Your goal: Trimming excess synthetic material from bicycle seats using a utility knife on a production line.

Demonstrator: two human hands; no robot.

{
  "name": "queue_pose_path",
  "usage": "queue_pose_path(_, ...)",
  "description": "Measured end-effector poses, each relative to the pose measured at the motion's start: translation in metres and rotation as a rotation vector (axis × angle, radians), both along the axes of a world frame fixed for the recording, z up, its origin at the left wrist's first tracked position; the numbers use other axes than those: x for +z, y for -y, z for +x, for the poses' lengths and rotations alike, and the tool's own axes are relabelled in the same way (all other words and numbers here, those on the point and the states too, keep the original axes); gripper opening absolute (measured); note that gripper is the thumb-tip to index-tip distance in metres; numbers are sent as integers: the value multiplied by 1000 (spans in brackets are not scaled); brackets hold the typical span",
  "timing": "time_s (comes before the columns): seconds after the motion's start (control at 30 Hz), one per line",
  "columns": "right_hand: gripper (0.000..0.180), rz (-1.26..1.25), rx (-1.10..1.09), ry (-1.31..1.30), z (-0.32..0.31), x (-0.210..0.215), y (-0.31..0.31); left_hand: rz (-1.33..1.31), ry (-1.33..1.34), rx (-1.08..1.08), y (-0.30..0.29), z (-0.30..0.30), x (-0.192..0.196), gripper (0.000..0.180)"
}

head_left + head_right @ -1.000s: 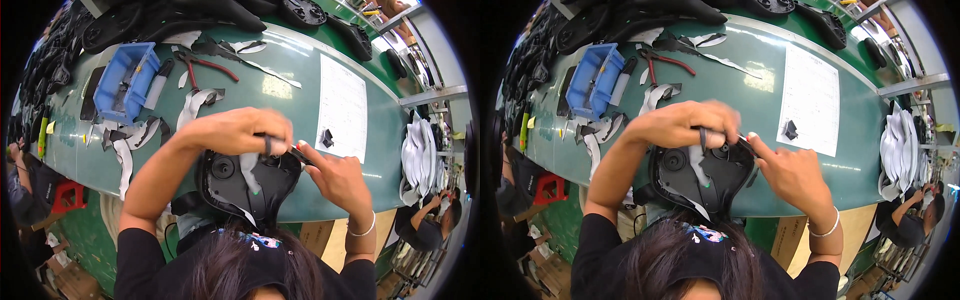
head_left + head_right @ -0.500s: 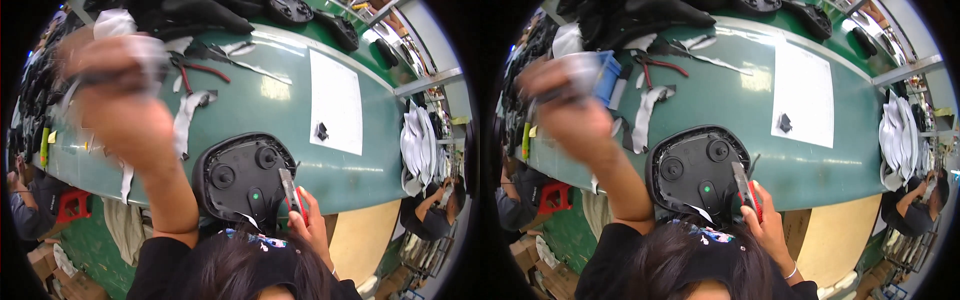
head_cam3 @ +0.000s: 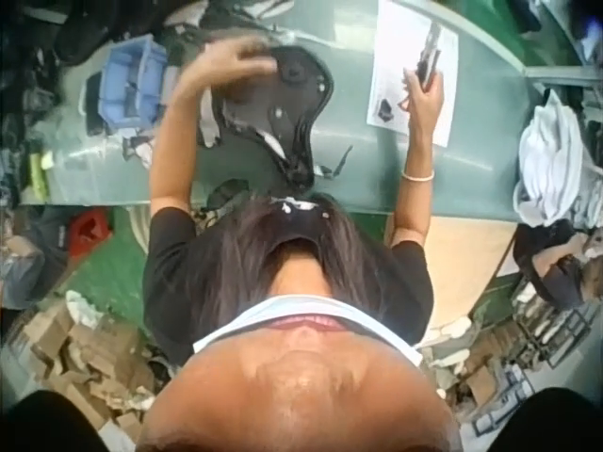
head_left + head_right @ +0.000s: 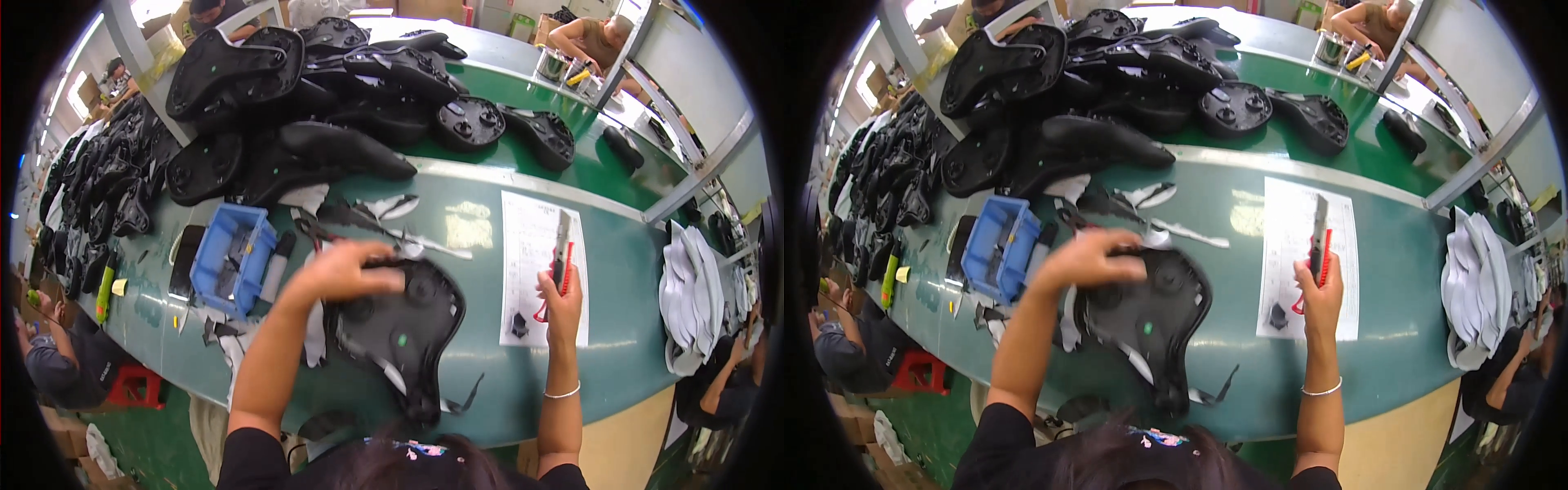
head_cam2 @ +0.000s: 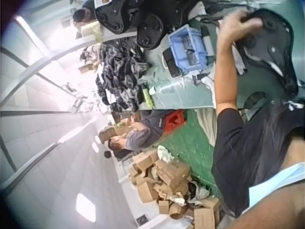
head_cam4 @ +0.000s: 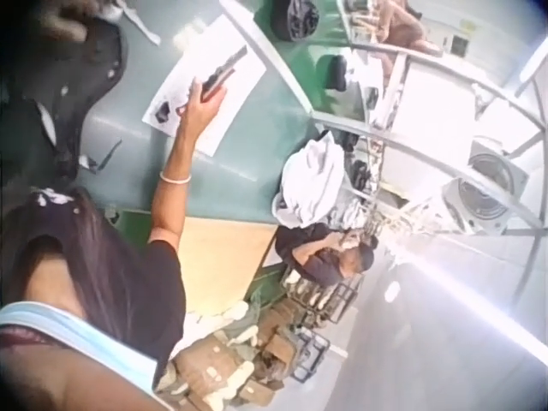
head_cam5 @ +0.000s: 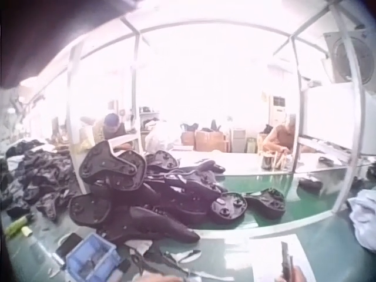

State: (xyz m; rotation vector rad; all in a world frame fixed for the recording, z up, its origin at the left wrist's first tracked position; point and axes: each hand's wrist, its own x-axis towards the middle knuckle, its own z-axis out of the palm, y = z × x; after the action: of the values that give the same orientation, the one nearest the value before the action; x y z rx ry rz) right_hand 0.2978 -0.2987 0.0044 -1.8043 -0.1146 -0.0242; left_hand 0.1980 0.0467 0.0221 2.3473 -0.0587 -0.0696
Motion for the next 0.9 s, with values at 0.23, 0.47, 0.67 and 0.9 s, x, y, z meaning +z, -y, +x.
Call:
queue_pose_path(0.23,35,141,-45,19,156,-29,-12,-420,-172,153,-22,38,-6,34)
queue_pose_path(0.47,49,363,-59,-184,279,-42,-26,-640,257,44,-20,63,36,19)
queue_pose_path(0.67,26,389,-42,-39,291,-56,-19,-435,-208,-713,40,0,27,29)
queue_pose_path(0.9,28,635,103,-359,88,-30,-20,-883,-234,69,42,-14,-5,32)
